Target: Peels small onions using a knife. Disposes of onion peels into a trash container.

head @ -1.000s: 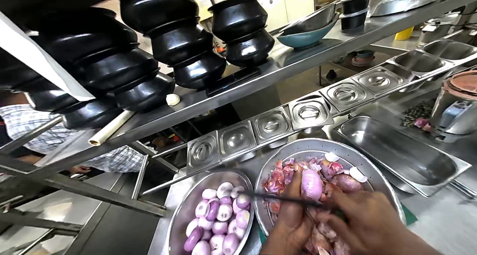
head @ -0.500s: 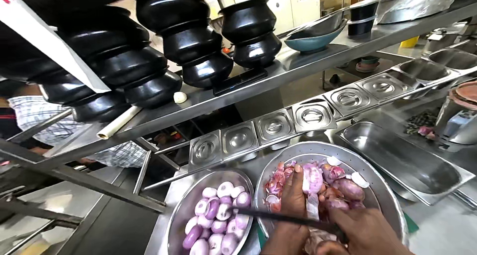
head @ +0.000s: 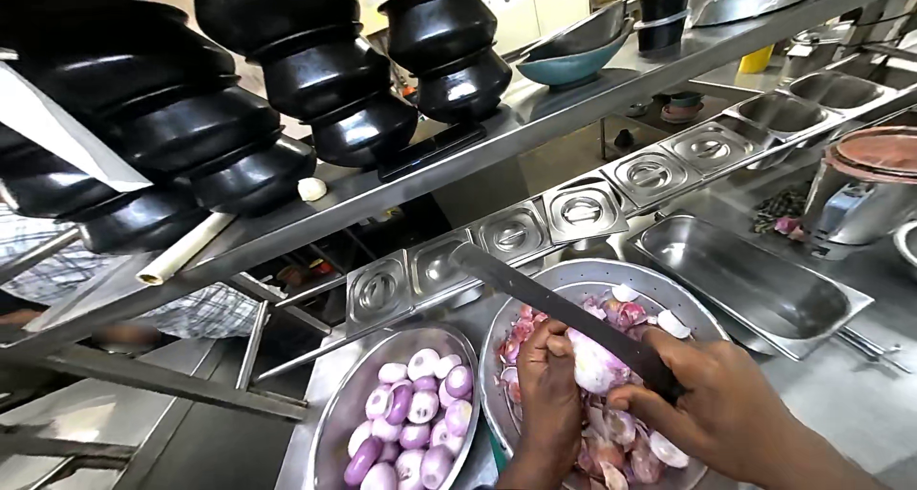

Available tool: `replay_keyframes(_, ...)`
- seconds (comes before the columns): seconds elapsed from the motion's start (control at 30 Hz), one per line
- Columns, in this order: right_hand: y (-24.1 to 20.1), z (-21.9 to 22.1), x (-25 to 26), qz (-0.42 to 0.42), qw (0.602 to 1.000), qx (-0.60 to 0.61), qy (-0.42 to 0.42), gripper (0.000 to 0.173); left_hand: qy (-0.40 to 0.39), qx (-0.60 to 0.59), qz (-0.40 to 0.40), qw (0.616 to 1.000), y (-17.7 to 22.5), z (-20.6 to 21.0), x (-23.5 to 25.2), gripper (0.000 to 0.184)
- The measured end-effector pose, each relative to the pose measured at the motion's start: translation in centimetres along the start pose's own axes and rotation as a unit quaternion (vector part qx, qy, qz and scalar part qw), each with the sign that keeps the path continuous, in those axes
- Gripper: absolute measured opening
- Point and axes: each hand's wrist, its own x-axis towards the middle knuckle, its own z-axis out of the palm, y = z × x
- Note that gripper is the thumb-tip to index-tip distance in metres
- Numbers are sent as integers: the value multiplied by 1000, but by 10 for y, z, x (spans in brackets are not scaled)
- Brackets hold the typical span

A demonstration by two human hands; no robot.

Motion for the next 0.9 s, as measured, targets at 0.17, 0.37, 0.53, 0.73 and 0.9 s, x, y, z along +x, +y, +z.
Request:
replay_keyframes(0.17,-4,1,-5,-35,998,-41,8,62,5,10,17,1000,3,4,-1,29)
replay_keyframes(0.37,-2,-4,-2,-30,997,-70,30,70,6,2,-7,1000,5,5,-1,39)
replay_keyframes(0.53,-4,-7,-1,-33,997,-65,36,68,2,-19,-4,1000,7,6,-3,39)
replay_keyframes(0.73,-6,-7,-2,-46,997,-52,26,65,-5,-8,11,1000,11,6,-4,36)
replay_keyframes(0.9,-18,-2,-10,-103,989,-107,19,60,21,1,-24,999,13,10,-1,35)
